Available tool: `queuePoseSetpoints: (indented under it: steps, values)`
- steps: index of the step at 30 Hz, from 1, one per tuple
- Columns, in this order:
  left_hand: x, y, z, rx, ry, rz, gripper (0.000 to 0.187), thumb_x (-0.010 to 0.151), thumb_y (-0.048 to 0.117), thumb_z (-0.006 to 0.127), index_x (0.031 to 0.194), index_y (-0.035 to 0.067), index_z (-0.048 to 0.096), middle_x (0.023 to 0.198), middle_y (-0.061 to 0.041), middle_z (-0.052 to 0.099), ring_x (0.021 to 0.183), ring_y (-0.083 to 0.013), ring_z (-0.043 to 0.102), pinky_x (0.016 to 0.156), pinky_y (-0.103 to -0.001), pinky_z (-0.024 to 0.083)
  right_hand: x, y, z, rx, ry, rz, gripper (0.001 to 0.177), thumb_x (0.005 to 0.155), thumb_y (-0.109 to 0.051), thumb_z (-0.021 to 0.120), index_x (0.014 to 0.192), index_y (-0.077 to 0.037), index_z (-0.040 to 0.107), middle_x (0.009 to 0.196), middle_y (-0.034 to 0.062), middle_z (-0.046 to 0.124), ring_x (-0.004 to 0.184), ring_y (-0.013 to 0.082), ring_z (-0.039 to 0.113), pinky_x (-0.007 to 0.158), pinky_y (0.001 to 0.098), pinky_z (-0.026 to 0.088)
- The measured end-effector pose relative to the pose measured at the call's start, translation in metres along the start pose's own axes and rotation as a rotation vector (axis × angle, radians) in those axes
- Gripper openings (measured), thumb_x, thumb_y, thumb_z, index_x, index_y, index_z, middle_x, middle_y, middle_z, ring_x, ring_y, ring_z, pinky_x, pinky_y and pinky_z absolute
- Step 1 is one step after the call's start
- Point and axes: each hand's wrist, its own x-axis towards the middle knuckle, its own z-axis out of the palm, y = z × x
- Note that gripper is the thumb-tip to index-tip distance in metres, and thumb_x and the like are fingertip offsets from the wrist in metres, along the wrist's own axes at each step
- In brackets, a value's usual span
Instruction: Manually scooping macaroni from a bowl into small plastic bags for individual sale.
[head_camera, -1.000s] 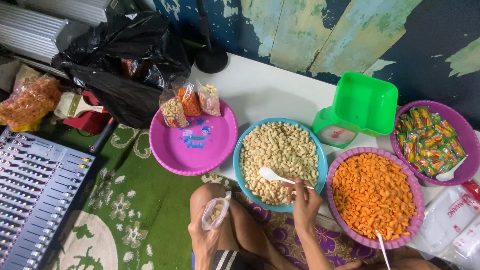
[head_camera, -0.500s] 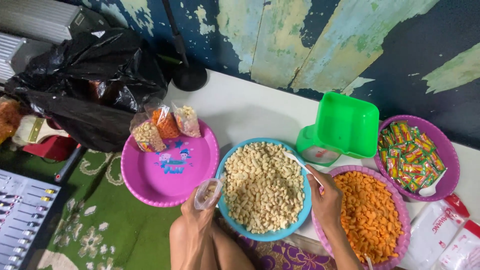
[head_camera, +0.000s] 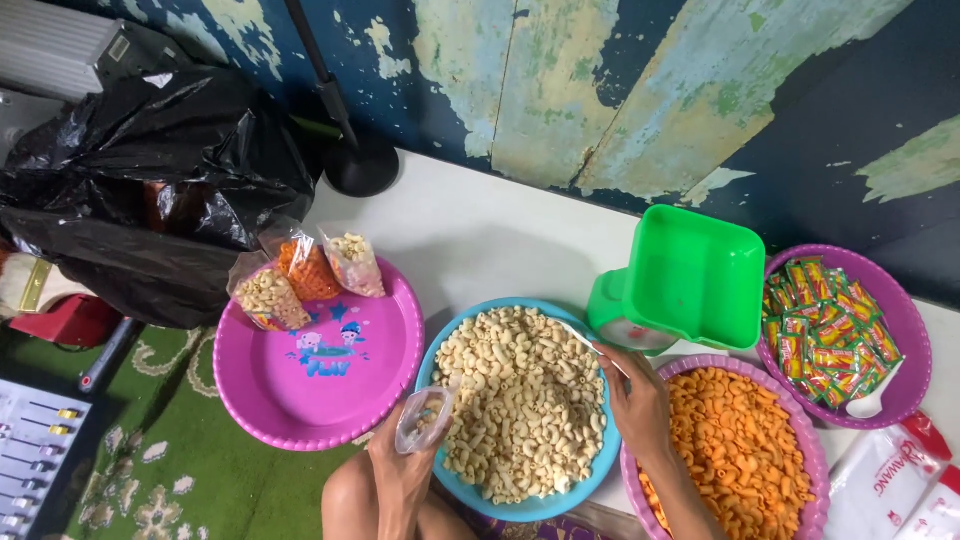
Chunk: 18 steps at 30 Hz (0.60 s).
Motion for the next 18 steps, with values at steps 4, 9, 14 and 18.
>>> queuePoseSetpoints:
  steps: [4,9,14,18]
  values:
    - [-0.011,-0.017,-0.003,0.063,0.027,0.002,0.043,0.074,0.037,0.083,0.111,0.015,0.079,0.087,-0.005,0.084,0.077,-0.0179,0.08,0.066,-0.03,0.064,-0.017,0.008,0.0,0.004,-0.001,-0.019,0.027,0.101,-0.015,0.06,0.125,-0.01,0.071,0.106,0.0054,0.077,0.095,0.0186,0.074,0.077,0.0299,0.06]
    - [-0.026,-0.028,-0.01,0.08,0.051,0.047,0.036,0.073,0.031,0.087,0.103,0.014,0.08,0.083,-0.002,0.083,0.066,-0.0131,0.076,0.06,-0.025,0.061,-0.055,0.03,0.008,-0.092,-0.027,-0.053,0.036,0.096,-0.005,0.064,0.131,-0.011,0.067,0.114,0.0121,0.074,0.093,0.0199,0.073,0.082,0.0316,0.067]
    - [-0.062,0.217,-0.032,0.564,0.081,-0.038,0.033,0.093,0.005,0.046,0.106,0.016,0.074,0.086,-0.002,0.068,0.079,-0.0216,0.064,0.079,-0.025,0.049,-0.084,0.021,0.005,-0.131,-0.051,-0.156,0.04,0.094,-0.001,0.064,0.134,-0.006,0.064,0.121,0.0144,0.074,0.103,0.0236,0.075,0.09,0.0326,0.066]
    - [-0.058,0.177,-0.044,0.671,0.011,0.174,0.053,0.082,0.0,0.042,0.102,0.033,0.079,0.082,-0.001,0.072,0.067,-0.0294,0.06,0.064,-0.038,0.043,-0.092,0.013,0.0,-0.11,-0.051,-0.194,0.044,0.091,-0.001,0.066,0.135,-0.007,0.062,0.127,0.0113,0.073,0.107,0.0219,0.073,0.095,0.0349,0.063]
